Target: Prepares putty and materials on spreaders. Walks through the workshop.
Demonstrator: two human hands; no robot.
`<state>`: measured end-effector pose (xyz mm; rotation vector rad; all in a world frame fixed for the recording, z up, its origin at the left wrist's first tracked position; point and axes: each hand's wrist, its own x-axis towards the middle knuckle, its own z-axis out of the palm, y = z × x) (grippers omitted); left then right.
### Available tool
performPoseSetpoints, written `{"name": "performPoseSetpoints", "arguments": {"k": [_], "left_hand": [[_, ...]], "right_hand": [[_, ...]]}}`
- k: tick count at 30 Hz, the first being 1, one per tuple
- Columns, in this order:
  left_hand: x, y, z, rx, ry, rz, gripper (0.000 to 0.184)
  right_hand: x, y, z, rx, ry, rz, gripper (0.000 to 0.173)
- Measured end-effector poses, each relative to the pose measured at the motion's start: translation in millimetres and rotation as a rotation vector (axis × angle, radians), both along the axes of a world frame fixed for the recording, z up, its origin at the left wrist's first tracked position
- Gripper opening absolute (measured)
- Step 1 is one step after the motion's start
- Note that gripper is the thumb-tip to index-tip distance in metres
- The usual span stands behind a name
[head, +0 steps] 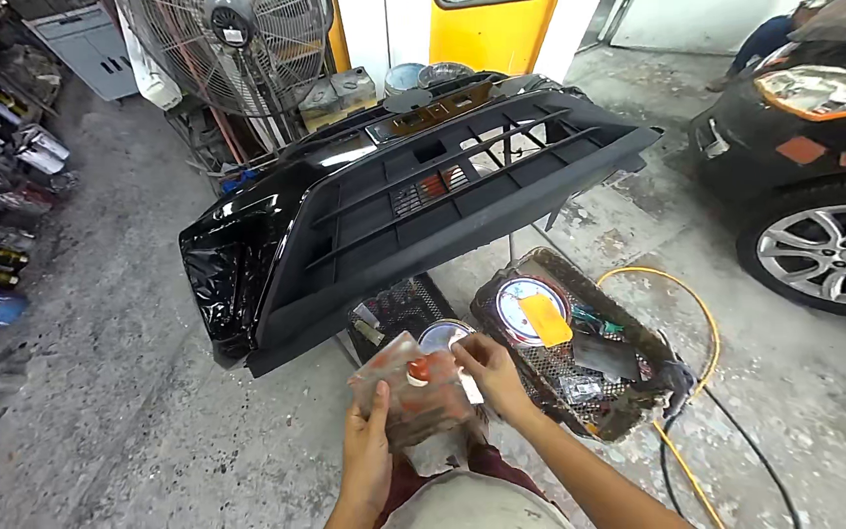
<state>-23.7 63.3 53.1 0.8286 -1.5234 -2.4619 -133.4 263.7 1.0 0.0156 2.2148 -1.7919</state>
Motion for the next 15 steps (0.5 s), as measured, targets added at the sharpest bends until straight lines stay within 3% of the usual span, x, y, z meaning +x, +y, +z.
{"name": "performPoseSetpoints", "arguments": {"k": [3, 7, 11, 15], "left_hand": [[2, -17, -6, -0.060, -0.034, 0.124, 0.032], [5, -26, -11, -0.073, -0.044, 0.190, 0.032], [3, -24, -12, -0.093, -0.024, 0.214, 0.030], [-1, -24, -19, -0.143, -0.007, 0.196, 0.029]], "right_hand": [[-26, 9, -35, 0.430, 0.009, 0.006, 0.052], [-37, -4, -50, 0.676, -0.036, 0.048, 0.061], [-42, -15, -53, 0.737, -0.054, 0.079, 0.055], [-37, -8, -51, 0.457, 0.021, -0.017, 0.039]]}}
